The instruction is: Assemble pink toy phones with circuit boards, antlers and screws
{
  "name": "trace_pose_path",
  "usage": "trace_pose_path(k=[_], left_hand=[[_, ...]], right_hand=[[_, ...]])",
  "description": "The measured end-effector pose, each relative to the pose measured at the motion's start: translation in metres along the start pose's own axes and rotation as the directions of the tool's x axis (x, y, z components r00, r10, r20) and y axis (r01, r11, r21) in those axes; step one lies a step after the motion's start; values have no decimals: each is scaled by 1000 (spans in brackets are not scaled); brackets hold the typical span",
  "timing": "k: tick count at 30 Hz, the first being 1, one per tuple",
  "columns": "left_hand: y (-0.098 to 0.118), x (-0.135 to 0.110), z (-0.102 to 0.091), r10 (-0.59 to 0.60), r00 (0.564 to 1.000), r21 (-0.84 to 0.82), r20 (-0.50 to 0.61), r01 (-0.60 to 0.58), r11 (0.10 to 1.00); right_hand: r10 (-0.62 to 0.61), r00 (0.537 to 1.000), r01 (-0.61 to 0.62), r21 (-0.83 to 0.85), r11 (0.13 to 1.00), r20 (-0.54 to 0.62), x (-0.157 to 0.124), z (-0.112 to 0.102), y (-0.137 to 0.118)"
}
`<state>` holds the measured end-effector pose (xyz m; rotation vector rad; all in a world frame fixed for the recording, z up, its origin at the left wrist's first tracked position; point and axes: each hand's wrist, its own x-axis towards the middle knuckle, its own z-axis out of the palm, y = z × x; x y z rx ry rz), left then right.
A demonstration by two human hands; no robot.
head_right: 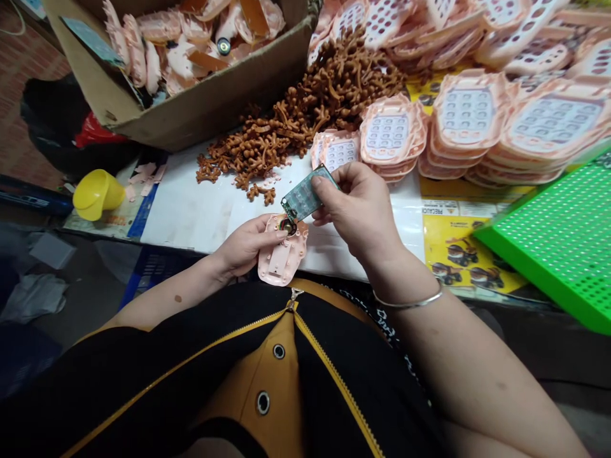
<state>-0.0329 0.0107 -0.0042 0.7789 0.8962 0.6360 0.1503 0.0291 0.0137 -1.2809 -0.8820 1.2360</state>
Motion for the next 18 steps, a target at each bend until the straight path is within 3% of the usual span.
trace_pose_path(k=[5,10,18], left_hand=[[0,-1,0,-18,999,37,29,16,999],[-3,0,-3,50,996,112,-70,-42,993],[4,-1,1,-44,999,-1,26,44,999]], right_hand=[[-29,999,29,14,999,38,0,0,2],[-126,988,128,-17,992,89,-5,1,1],[-180,979,189,-84,978,99,-11,-3,-7]])
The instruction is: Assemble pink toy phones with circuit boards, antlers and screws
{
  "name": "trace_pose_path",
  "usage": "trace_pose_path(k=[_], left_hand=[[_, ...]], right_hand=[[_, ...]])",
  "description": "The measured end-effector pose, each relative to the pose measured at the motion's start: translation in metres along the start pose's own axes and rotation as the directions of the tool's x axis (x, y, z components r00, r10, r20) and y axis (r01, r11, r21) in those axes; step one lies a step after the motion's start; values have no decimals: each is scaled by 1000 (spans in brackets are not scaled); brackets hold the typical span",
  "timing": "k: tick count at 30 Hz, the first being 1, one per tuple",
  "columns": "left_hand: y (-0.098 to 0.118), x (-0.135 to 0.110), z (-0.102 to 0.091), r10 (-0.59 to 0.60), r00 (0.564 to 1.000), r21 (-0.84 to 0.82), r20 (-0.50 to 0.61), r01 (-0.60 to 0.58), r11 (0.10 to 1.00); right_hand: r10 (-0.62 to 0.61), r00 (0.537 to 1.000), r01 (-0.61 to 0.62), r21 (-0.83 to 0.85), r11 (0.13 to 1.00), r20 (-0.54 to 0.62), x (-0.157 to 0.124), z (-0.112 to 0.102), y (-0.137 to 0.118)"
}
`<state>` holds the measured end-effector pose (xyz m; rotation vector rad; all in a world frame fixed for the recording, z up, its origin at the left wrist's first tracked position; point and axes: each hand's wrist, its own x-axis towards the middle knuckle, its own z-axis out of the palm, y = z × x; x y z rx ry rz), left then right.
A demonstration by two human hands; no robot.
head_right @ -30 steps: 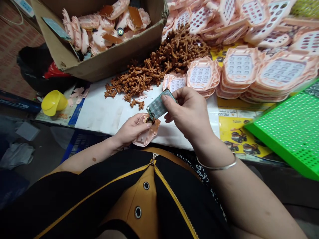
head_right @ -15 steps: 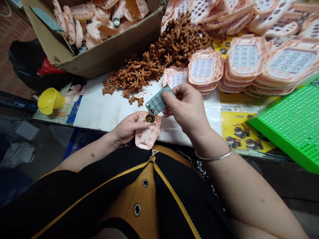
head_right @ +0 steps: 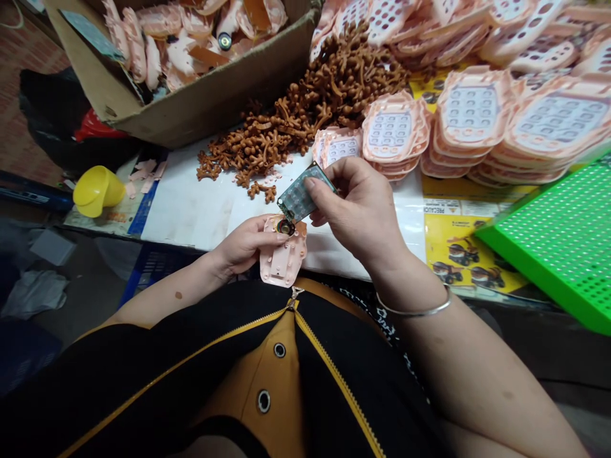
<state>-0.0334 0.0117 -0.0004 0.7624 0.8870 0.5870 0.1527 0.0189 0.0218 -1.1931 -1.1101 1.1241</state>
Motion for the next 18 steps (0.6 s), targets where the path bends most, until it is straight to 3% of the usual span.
trace_pose_path(k=[4,10,16,18], left_hand=[[3,-3,3,-42,999,4,5,42,999],[-2,-2,1,-40,999,114,-23,42,993],[-3,0,-1,-40,999,134,19,38,990],[-4,-1,0,-40,999,170,20,36,985]], right_hand=[[52,998,-52,-4,999,-31,2,-2,-5],[258,959,-244,124,962,-119,1,-8,0],[143,985,-115,257,959,-94,-13,-20,14],[176,977,-137,275,952,-123,-16,-22,20]])
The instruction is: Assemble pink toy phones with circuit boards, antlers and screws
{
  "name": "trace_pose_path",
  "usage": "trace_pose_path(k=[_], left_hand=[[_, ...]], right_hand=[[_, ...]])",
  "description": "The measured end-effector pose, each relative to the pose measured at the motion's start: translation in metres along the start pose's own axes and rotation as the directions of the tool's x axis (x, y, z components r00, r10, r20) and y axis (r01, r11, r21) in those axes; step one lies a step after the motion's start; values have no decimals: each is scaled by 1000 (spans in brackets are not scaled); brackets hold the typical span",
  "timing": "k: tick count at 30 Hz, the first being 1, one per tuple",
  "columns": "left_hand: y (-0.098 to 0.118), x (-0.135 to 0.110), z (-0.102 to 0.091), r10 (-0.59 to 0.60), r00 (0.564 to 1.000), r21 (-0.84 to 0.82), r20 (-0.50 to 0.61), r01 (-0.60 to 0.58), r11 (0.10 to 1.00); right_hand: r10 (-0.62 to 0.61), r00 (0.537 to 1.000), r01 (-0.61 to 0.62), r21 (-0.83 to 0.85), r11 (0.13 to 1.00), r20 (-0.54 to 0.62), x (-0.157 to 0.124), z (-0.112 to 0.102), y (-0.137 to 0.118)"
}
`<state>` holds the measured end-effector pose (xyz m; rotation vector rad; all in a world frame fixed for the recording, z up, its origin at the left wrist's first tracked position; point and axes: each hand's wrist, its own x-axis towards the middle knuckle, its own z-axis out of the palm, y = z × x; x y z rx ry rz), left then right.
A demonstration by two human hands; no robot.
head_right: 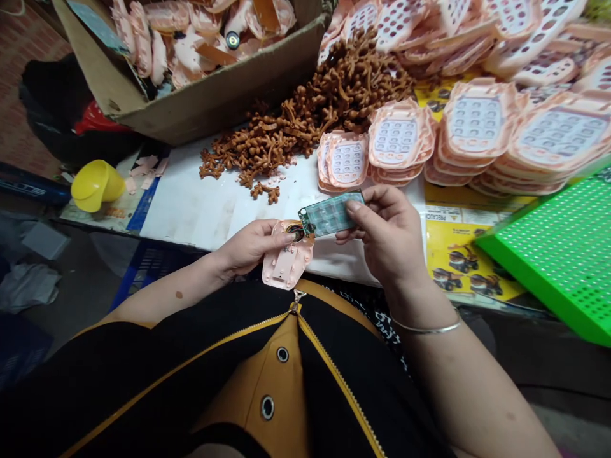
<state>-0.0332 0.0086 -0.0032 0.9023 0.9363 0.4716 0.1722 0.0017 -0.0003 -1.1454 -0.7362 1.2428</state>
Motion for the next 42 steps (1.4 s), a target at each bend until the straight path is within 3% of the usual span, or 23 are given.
trace_pose_path(k=[5,10,15,19,21,24,27,30,34,39,42], left_hand=[[-4,1,1,119,987,244,-112,-88,966],[-1,0,1,215,967,446,-135,-134,885],[5,-4,7,375,921,615,-104,-237,752],[7,-7,9,438,895,728,-84,-245,640],[7,-6,8,441,893,725,-86,-247,643],[6,-5,5,387,915,632,-111,-235,738],[6,-3,4,373,921,577,-113,-244,779],[6,-3,5,425,898,615,-110,-274,739],[4,-5,6,548,834,751,-66,-320,577],[4,-6,8,705,702,905,94,-357,234],[8,-8,10,705,699,926,125,-338,171]], right_hand=[[108,987,-109,-2,994,-118,-1,-2,12],[187,955,-196,-15,980,-228,-5,0,12],[193,941,-192,31,981,-277,-7,8,3],[138,953,-138,17,990,-270,-8,15,-3],[53,962,-57,-8,998,-269,-9,17,-5],[-47,965,38,-40,998,-258,-10,15,-5],[0,965,-8,-28,1000,-264,-10,10,-1],[119,955,-124,-4,992,-273,-10,6,4],[206,942,-206,26,978,-267,-13,3,5],[161,927,-168,10,986,-339,-17,6,0],[151,933,-147,36,988,-327,-16,8,-3]])
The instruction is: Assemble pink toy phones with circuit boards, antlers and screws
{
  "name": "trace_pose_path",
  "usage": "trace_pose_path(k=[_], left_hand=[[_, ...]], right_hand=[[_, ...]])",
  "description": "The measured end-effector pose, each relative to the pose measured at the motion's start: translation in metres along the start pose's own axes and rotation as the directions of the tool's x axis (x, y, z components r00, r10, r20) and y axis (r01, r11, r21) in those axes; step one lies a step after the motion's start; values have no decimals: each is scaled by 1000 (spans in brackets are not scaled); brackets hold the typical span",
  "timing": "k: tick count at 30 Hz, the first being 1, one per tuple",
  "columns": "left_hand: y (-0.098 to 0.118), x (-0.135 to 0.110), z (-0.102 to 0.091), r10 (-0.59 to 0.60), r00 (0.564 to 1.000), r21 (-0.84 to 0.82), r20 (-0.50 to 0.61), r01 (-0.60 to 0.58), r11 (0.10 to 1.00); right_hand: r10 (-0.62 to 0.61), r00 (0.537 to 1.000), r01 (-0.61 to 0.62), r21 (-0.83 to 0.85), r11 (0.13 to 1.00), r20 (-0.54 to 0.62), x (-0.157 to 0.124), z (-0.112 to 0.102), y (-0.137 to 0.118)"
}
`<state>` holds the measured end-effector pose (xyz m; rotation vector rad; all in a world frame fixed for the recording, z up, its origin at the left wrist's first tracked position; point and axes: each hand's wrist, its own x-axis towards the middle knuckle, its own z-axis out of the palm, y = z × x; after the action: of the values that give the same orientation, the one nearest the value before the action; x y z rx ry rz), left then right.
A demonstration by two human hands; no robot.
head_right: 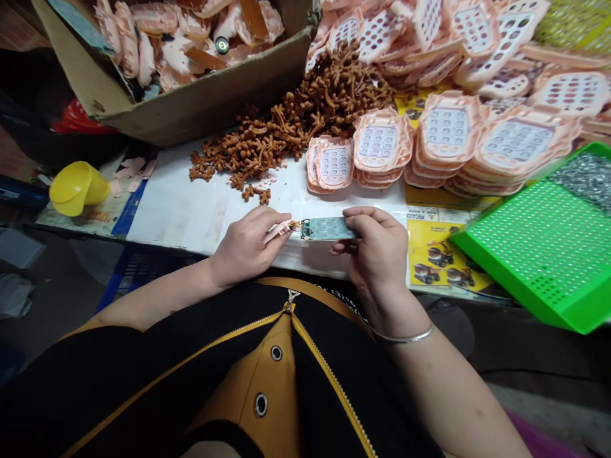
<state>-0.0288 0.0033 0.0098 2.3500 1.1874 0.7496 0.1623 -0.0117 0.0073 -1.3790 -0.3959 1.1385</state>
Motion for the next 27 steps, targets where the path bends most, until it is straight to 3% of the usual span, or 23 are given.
trace_pose_path(k=[3,7,10,13,15,17,19,21,23,26,27], left_hand=[[0,3,-4,-63,997,-31,45,64,997],[-4,6,-9,-154,982,-123,107,167,978],[-7,7,-11,-234,958,-310,168,277,910],[-8,8,-13,-282,923,-489,262,379,785],[-7,8,-14,-288,904,-554,315,422,717],[-7,7,-13,-285,896,-606,341,441,662],[-7,6,-11,-295,891,-645,345,453,615],[-7,5,-9,-328,883,-678,336,468,567],[-8,5,-6,-376,861,-709,341,499,499],[-10,7,-4,-434,826,-763,359,528,374],[-11,8,-3,-450,818,-781,358,527,336]], right_hand=[[8,999,-9,15,1000,46,0,5,-6],[-33,973,38,-18,999,228,1,13,-20],[-118,919,138,-26,990,375,2,14,-28],[-195,850,267,-80,960,490,4,10,-31],[-291,807,437,-189,879,513,6,6,-31],[-444,738,640,-321,698,508,9,3,-30],[-580,631,776,-410,480,515,10,1,-29],[-651,525,848,-405,342,549,11,0,-28],[-646,496,867,-374,330,580,10,1,-26],[-563,526,850,-366,379,638,6,2,-21],[-558,504,863,-363,351,659,4,2,-19]])
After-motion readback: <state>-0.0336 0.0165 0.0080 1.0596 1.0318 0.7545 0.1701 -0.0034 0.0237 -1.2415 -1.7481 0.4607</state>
